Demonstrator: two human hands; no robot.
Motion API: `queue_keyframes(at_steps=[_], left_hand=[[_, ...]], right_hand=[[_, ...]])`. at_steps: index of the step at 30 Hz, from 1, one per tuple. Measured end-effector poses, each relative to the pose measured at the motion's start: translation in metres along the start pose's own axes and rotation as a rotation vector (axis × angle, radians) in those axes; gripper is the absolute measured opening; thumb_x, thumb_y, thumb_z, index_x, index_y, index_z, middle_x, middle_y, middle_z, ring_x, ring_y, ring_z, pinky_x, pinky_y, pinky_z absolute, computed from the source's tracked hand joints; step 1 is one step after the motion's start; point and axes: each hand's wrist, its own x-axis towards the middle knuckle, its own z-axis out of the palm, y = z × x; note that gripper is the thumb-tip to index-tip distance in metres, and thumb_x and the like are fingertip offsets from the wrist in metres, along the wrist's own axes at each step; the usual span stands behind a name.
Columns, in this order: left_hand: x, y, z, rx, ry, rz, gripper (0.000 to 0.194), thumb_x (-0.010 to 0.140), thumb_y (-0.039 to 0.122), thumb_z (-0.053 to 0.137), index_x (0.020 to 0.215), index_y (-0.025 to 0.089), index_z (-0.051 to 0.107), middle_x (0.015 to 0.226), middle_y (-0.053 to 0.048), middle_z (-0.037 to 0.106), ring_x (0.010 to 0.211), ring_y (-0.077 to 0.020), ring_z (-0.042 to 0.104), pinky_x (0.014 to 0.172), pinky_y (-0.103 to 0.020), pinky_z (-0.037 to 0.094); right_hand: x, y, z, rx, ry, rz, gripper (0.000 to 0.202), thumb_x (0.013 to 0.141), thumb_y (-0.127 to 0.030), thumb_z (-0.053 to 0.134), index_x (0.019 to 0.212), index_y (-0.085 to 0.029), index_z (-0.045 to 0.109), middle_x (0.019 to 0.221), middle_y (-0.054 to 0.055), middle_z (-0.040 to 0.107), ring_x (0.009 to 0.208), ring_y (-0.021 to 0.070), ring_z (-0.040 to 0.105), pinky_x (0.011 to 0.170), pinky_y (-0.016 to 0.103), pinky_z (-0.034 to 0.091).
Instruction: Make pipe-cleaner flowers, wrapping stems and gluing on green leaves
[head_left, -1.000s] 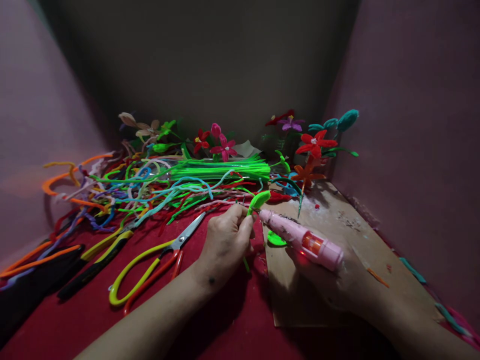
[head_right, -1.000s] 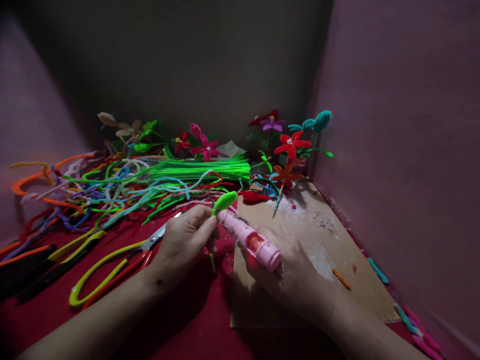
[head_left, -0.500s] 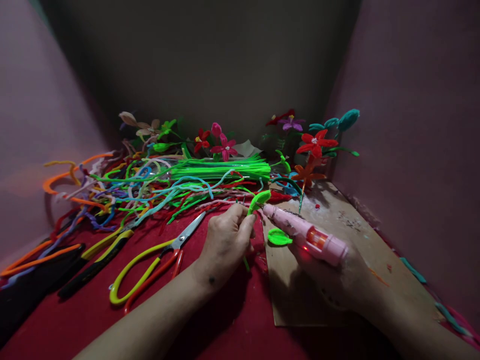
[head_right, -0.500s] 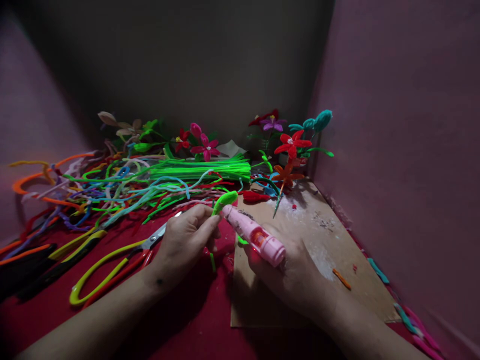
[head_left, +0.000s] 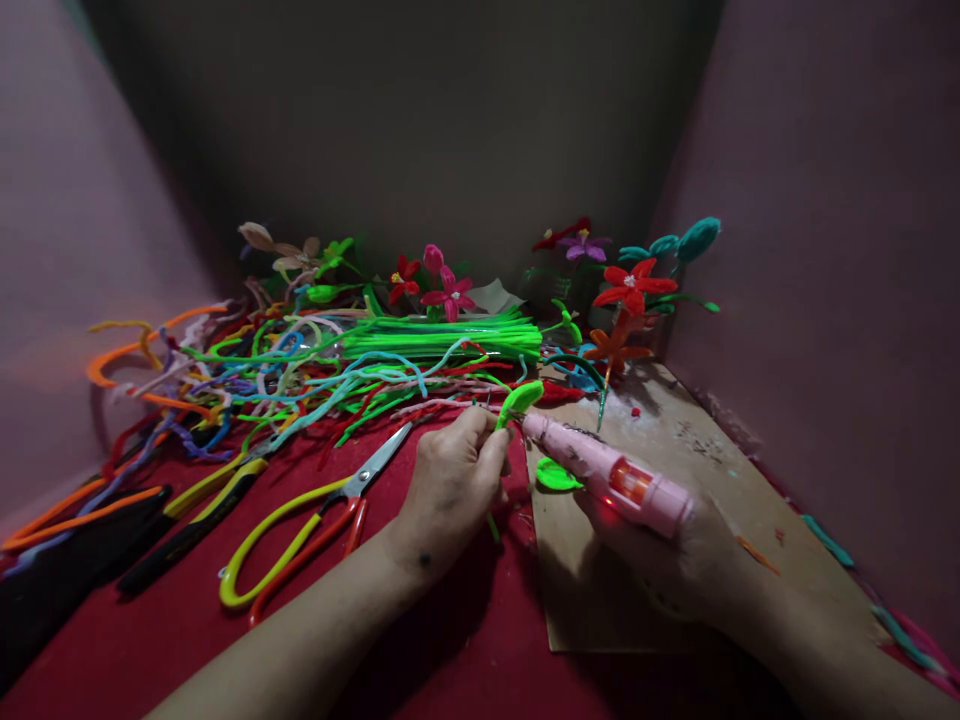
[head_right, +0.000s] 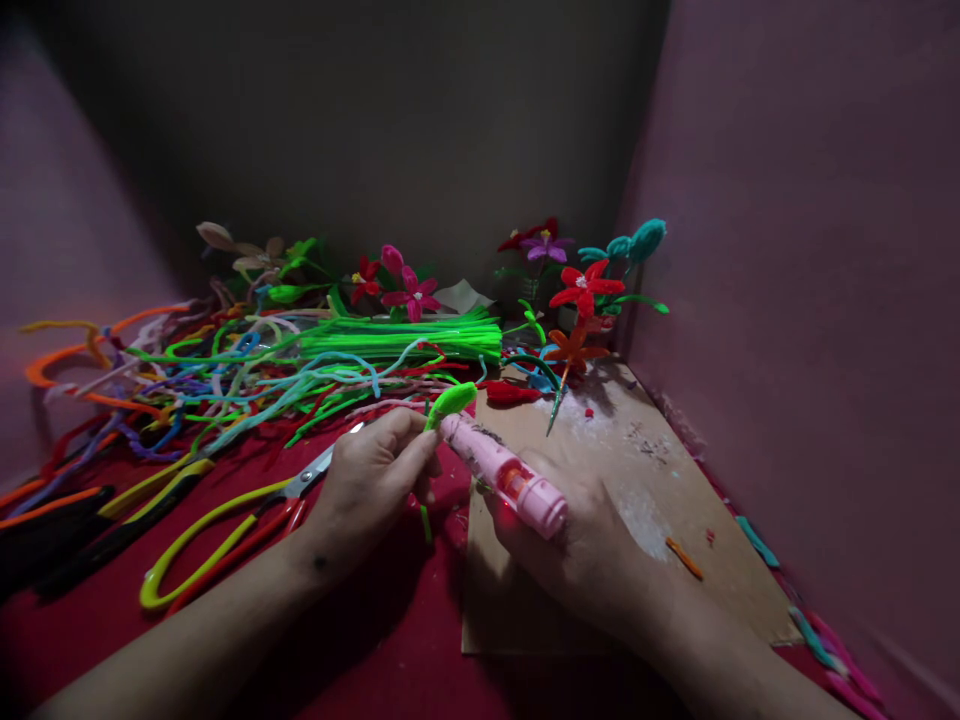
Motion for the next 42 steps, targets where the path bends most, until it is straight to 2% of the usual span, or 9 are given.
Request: queue_keyframes(at_steps=[5,10,14,21,30,37,42], left_hand=[[0.0002,0.0006,-0.0002,0.007,-0.005,0.004,0.019,0.081,0.022,0.048,0.063,0.019,0.052,0.053,0.002,0.059,0.046,-0.0102,0.054,0.047,-0.021,0.038],[0.0002,0.0001,-0.0002,-0.003,0.001,0.014,0.020,0.082,0.023,0.048,0.063,0.019,0.051,0.052,0.002,0.058,0.045,-0.0099,0.054,0.048,-0.021,0.038],[-0.0006,-0.0006,-0.0001,-0.016,0.003,0.022,0.020,0.082,0.023,0.048,0.063,0.019,0.051,0.049,0.003,0.056,0.043,-0.0094,0.052,0.046,-0.021,0.037],[-0.0019,-0.0011,-0.0003,-0.060,-0.030,-0.008,0.019,0.083,0.026,0.047,0.065,0.019,0.050,0.050,0.004,0.055,0.041,-0.0095,0.053,0.045,-0.021,0.038],[-0.0003,-0.0031,0.0008,-0.028,-0.021,0.004,0.019,0.083,0.026,0.048,0.066,0.019,0.051,0.051,0.003,0.056,0.044,-0.0102,0.053,0.046,-0.021,0.038],[-0.0006,-0.0031,0.0009,-0.017,-0.013,0.015,0.020,0.084,0.024,0.048,0.064,0.020,0.050,0.049,0.003,0.056,0.043,-0.0100,0.052,0.045,-0.021,0.037],[0.0002,-0.0031,0.0007,-0.020,-0.021,0.010,0.021,0.083,0.026,0.049,0.064,0.020,0.049,0.051,0.003,0.055,0.044,-0.0098,0.051,0.046,-0.021,0.038]], right_hand=[[-0.0010,0.0016,-0.0019,0.016,-0.098,0.046,0.046,0.085,-0.020,0.052,0.130,-0.027,0.050,0.111,0.004,0.067,0.107,0.0272,0.061,0.091,0.036,0.053],[0.0002,0.0011,-0.0022,0.021,-0.088,0.024,0.047,0.084,-0.019,0.054,0.130,-0.028,0.050,0.113,0.004,0.066,0.110,0.0275,0.059,0.093,0.037,0.052],[-0.0011,0.0016,0.0003,0.042,-0.056,0.029,0.051,0.085,-0.017,0.053,0.134,-0.029,0.046,0.124,0.002,0.060,0.114,0.0273,0.056,0.096,0.038,0.050],[-0.0017,0.0045,0.0011,0.097,-0.105,0.039,0.055,0.090,-0.015,0.044,0.142,-0.029,0.030,0.143,-0.001,0.039,0.131,0.0215,0.037,0.111,0.038,0.030],[0.0001,0.0038,0.0017,0.120,-0.048,0.009,0.054,0.090,-0.015,0.044,0.141,-0.030,0.032,0.144,-0.003,0.038,0.133,0.0205,0.033,0.112,0.038,0.027],[0.0007,0.0071,0.0015,0.087,-0.017,0.040,0.053,0.089,-0.015,0.046,0.140,-0.026,0.036,0.141,0.001,0.043,0.129,0.0242,0.039,0.108,0.041,0.035],[0.0012,0.0066,0.0006,0.080,-0.007,0.045,0.052,0.090,-0.016,0.045,0.140,-0.026,0.035,0.143,0.000,0.040,0.131,0.0214,0.037,0.111,0.039,0.030]])
